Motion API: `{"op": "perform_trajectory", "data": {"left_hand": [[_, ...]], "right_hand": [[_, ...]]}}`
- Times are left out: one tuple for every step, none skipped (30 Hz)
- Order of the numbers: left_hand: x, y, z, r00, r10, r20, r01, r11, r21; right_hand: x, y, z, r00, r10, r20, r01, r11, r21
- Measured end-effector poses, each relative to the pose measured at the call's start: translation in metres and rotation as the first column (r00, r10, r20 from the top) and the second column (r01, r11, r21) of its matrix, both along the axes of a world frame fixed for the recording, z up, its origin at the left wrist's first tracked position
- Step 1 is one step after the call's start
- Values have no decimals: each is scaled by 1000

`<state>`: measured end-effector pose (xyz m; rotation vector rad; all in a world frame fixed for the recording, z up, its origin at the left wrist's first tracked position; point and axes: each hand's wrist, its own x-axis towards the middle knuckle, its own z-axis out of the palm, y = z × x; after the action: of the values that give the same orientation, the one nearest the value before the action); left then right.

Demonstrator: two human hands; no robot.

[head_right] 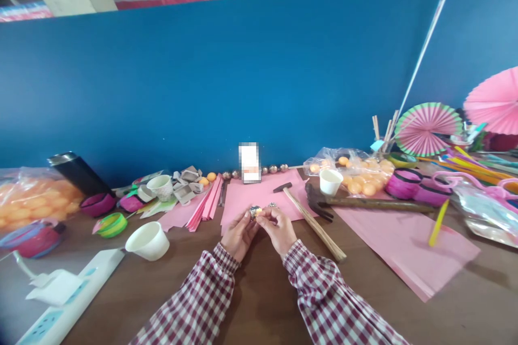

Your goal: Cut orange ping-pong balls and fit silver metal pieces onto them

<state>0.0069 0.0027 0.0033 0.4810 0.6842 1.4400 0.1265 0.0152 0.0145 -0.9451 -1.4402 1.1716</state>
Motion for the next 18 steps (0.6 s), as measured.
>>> {"op": "perform_trajectory", "data": {"left_hand": [[0, 0, 0, 1000, -1, 1, 1, 1000, -2], [0, 0, 0, 1000, -2, 1, 2, 1000, -4], [0, 0, 1, 1000, -2, 0, 2, 1000, -7], [0, 0, 1, 1000, -2, -1, 2, 1000, -9], [0, 0, 1, 1000, -2, -2, 2, 1000, -9], [0, -1, 1, 1000, -3, -4, 3, 1000, -9], [0, -1, 1, 1000, -3, -6, 3, 1000, -8], [0, -1, 0, 1000, -3, -7, 3, 1000, -9], [0, -1, 0, 1000, -1, -7, 1, 1000, -10], [0, -1, 0, 1000, 2, -6, -2, 1000, -12], [0, -1, 0, 1000, 4, -3, -4, 1000, -12], [0, -1, 1, 1000, 6, 1, -6, 1000, -13], [0, -1, 1, 1000, 9, 5, -9, 1000, -15], [1, -1, 1, 1000, 12, 9, -12, 1000, -17], [1, -1, 2, 1000, 16, 12, -15, 1000, -18], [1, -1, 2, 1000, 18, 15, -18, 1000, -20], [1, -1, 2, 1000, 19, 15, -19, 1000, -21], [0, -1, 3, 1000, 19, 15, -18, 1000, -21]], "right_hand": [[0, 0, 0, 1000, 4, -6, -4, 1000, -3], [0, 0, 0, 1000, 7, -9, -7, 1000, -4], [1, 0, 0, 1000, 10, -7, -10, 1000, -3], [1, 0, 0, 1000, 11, -3, -11, 1000, 0], [1, 0, 0, 1000, 12, 4, -13, 1000, 4], [1, 0, 0, 1000, 14, 11, -14, 1000, 8], [1, 0, 1, 1000, 15, 17, -15, 1000, 12], [1, 0, 1, 1000, 13, 22, -14, 1000, 16], [1, 0, 1, 1000, 11, 25, -12, 1000, 19], [1, 0, 1, 1000, 9, 26, -9, 1000, 20], [1, 0, 1, 1000, 8, 27, -8, 1000, 21], [1, 0, 0, 1000, 8, 26, -9, 1000, 18], [1, 0, 0, 1000, 10, 24, -11, 1000, 13], [1, 1, 0, 1000, 14, 22, -14, 1000, 5], [1, 1, -1, 1000, 16, 19, -16, 1000, -1], [1, 1, -1, 1000, 18, 18, -17, 1000, -4], [1, 1, -1, 1000, 17, 17, -17, 1000, -4], [1, 1, -1, 1000, 17, 18, -17, 1000, -2]]}}
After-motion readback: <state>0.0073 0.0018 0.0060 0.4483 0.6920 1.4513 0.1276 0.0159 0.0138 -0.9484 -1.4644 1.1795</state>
